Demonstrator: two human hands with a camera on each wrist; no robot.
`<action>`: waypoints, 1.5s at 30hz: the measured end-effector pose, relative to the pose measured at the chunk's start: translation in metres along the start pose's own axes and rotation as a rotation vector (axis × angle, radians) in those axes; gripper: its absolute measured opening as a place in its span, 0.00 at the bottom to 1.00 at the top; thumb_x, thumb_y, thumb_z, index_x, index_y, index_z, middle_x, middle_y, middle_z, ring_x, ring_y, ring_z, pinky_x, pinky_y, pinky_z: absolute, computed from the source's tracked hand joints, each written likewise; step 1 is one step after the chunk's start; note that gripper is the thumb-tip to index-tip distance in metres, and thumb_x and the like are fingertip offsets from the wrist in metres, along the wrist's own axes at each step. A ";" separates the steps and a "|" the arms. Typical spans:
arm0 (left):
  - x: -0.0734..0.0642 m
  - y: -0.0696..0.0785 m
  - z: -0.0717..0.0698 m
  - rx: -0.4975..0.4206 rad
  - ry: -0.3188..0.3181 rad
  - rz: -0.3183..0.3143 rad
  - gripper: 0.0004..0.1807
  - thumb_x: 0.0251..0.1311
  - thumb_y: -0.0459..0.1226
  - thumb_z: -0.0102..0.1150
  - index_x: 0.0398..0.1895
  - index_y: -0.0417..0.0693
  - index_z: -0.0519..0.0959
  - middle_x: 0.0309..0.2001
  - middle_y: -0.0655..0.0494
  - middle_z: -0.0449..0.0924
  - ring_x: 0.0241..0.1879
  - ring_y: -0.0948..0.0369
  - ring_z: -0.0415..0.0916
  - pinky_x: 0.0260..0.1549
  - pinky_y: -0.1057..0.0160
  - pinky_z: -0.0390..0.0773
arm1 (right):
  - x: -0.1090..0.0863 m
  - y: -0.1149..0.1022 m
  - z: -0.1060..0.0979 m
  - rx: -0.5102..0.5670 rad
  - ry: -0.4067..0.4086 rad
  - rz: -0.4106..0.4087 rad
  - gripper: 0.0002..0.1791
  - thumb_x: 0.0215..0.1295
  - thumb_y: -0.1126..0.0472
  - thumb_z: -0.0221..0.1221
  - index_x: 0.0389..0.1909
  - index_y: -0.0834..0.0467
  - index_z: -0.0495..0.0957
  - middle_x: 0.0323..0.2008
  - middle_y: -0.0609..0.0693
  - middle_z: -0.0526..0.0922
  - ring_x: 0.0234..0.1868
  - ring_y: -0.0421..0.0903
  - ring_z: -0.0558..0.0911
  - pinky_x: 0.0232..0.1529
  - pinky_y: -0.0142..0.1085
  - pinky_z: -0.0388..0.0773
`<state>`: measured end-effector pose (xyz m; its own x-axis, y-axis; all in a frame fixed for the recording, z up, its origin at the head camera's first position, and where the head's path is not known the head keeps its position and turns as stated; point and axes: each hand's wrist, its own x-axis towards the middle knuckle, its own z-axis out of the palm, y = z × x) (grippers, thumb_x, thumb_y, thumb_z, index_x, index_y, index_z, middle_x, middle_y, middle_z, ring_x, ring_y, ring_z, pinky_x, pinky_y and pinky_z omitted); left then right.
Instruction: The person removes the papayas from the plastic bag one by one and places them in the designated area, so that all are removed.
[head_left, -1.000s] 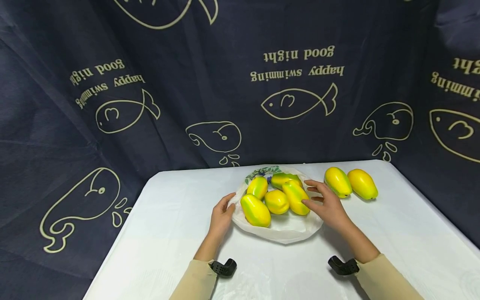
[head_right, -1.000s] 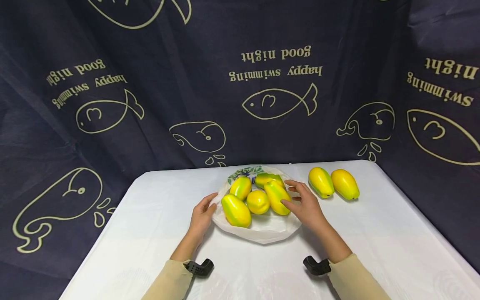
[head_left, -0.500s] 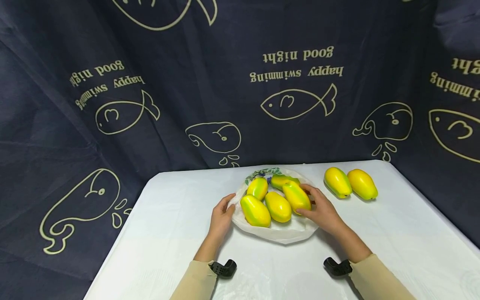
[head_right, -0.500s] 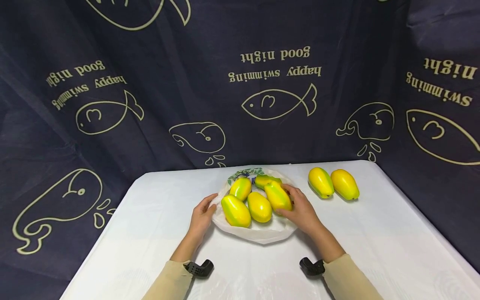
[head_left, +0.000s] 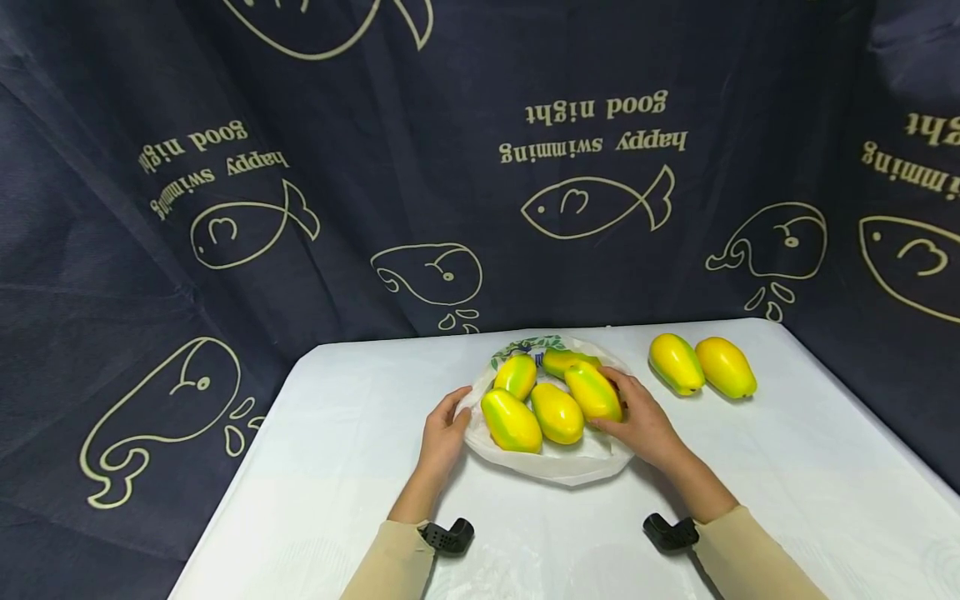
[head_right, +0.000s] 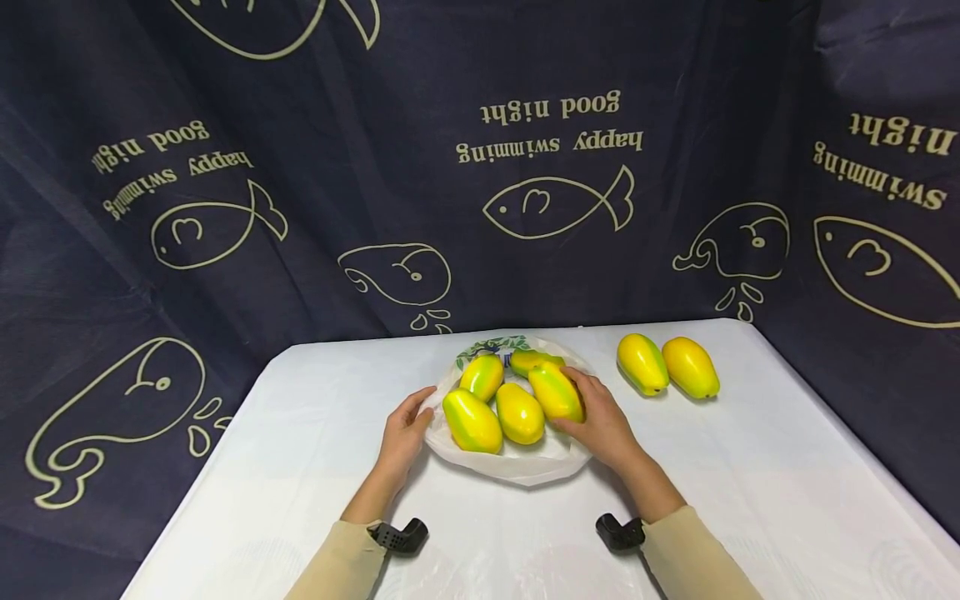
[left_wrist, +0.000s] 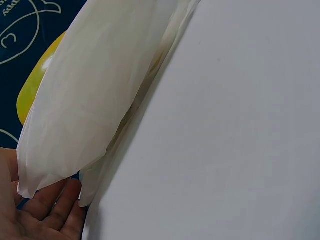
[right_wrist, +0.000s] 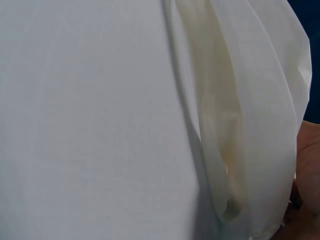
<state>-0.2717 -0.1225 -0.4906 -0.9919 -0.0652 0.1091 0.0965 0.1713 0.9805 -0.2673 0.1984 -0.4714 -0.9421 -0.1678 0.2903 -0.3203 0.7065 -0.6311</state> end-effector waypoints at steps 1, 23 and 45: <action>0.000 0.000 0.000 -0.003 0.000 0.000 0.21 0.70 0.32 0.50 0.64 0.50 0.76 0.70 0.50 0.72 0.74 0.52 0.64 0.74 0.51 0.64 | 0.000 0.000 0.000 -0.001 0.003 0.001 0.46 0.56 0.60 0.72 0.73 0.57 0.59 0.68 0.64 0.68 0.68 0.64 0.68 0.66 0.62 0.69; 0.000 0.000 0.001 -0.001 0.001 -0.011 0.21 0.69 0.33 0.50 0.64 0.50 0.76 0.69 0.49 0.73 0.73 0.51 0.65 0.73 0.50 0.65 | -0.003 -0.002 -0.005 0.010 0.080 -0.011 0.46 0.53 0.62 0.73 0.72 0.56 0.60 0.61 0.63 0.72 0.60 0.60 0.74 0.58 0.57 0.78; 0.001 -0.002 0.001 -0.002 -0.004 0.002 0.20 0.71 0.33 0.50 0.64 0.50 0.76 0.69 0.50 0.73 0.73 0.52 0.65 0.73 0.50 0.65 | -0.011 -0.007 -0.048 0.170 0.275 0.017 0.44 0.59 0.64 0.69 0.75 0.52 0.60 0.64 0.60 0.68 0.59 0.55 0.72 0.43 0.16 0.70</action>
<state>-0.2726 -0.1221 -0.4926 -0.9920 -0.0610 0.1107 0.0991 0.1690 0.9806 -0.2502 0.2282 -0.4353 -0.8926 0.0518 0.4479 -0.3388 0.5784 -0.7421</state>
